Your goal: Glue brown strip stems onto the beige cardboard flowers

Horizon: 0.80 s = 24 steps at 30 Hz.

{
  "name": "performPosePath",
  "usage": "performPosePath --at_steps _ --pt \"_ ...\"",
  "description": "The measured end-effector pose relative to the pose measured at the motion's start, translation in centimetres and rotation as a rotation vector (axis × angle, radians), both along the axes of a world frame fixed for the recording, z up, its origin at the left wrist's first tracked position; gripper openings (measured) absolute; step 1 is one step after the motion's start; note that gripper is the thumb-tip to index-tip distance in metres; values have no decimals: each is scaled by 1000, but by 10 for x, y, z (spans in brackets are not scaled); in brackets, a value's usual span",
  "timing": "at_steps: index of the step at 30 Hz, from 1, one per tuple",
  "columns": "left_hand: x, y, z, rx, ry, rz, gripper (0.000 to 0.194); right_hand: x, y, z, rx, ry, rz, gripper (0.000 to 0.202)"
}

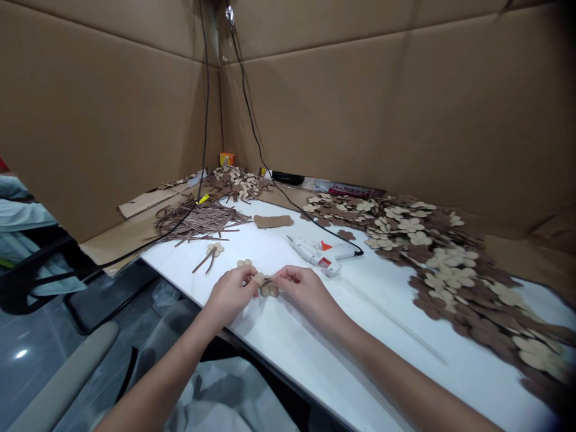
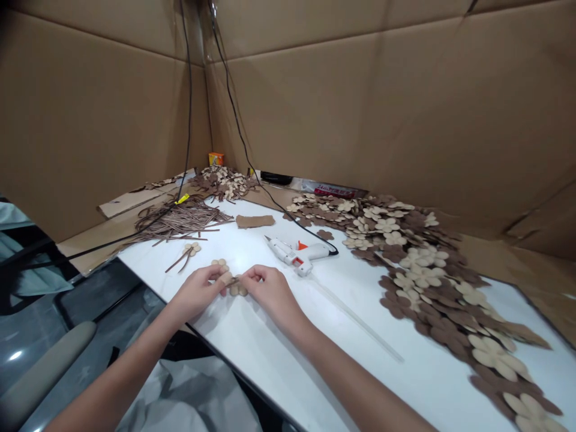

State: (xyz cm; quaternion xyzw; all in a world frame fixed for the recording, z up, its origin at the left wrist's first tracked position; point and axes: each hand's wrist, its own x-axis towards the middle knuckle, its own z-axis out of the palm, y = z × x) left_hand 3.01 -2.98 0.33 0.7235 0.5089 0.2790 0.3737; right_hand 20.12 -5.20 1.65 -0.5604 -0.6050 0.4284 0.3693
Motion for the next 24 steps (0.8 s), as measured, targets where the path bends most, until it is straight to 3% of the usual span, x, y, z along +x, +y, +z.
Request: performPosePath --at_steps 10,24 --pt "-3 3 20 -209 -64 -213 28 -1 -4 5 -11 23 24 19" --pt "2 6 11 -260 -176 -124 28 -2 -1 3 0 -11 11 19"
